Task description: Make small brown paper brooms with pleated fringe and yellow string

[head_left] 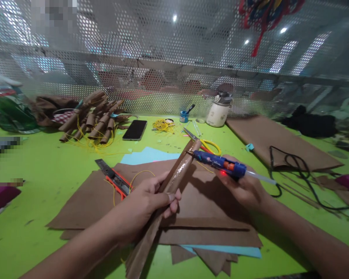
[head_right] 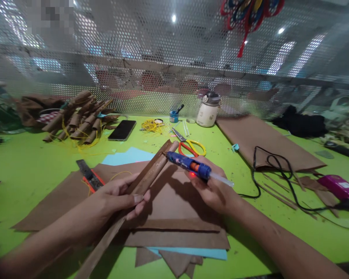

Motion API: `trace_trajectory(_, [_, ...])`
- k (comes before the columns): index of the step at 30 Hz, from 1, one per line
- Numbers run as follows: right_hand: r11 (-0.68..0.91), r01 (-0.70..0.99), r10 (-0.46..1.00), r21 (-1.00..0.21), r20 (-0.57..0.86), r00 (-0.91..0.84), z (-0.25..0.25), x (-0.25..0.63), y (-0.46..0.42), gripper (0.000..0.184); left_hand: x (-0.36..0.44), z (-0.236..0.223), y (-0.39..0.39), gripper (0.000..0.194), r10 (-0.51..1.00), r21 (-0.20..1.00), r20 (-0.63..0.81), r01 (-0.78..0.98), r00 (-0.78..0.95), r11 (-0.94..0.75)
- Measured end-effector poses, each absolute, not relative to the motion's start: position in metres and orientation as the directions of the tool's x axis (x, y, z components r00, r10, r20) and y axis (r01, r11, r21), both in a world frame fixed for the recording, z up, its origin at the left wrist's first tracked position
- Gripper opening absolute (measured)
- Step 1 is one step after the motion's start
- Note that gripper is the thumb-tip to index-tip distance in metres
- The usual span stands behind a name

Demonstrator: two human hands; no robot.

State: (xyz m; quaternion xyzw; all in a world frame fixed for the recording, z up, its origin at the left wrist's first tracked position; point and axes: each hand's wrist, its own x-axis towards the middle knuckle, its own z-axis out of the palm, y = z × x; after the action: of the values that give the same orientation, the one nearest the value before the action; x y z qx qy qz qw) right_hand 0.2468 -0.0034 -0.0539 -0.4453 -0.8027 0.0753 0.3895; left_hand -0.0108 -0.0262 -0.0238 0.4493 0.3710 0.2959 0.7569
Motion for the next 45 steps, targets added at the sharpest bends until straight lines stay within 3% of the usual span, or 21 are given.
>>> trace_trajectory(5, [0.558, 0.674, 0.789, -0.484, 0.561, -0.251, -0.053, 0.255, 0.005, 0.012, -0.008, -0.024, -0.028, 0.030, 0.774, 0.894, -0.301, -0.118, 0.557, 0.432])
trace_trajectory(15, [0.538, 0.693, 0.765, -0.480, 0.624, -0.162, -0.055, 0.257, 0.011, 0.009, -0.008, -0.026, -0.027, 0.036, 0.803, 0.913, -0.310, -0.074, 0.509, 0.400])
trace_trajectory(22, [0.589, 0.570, 0.794, -0.572, 0.540, -0.279, -0.058, 0.241, -0.002, 0.013, -0.007, -0.027, -0.026, 0.039, 0.834, 0.938, -0.296, -0.023, 0.466, 0.346])
trace_trajectory(31, [0.515, 0.706, 0.758, -0.486, 0.643, -0.110, -0.054, 0.255, 0.012, 0.017, -0.007, -0.035, -0.027, 0.044, 0.851, 0.960, -0.270, 0.056, 0.451, 0.275])
trace_trajectory(38, [0.611, 0.660, 0.729, -0.438, 0.636, -0.253, -0.051, 0.250, 0.004, 0.012, -0.006, -0.036, -0.026, 0.049, 0.845, 0.957, -0.275, 0.048, 0.458, 0.285])
trace_trajectory(45, [0.575, 0.689, 0.747, -0.441, 0.628, -0.221, -0.053, 0.252, 0.004, 0.013, -0.007, -0.035, -0.026, 0.043, 0.839, 0.952, -0.280, 0.022, 0.467, 0.305])
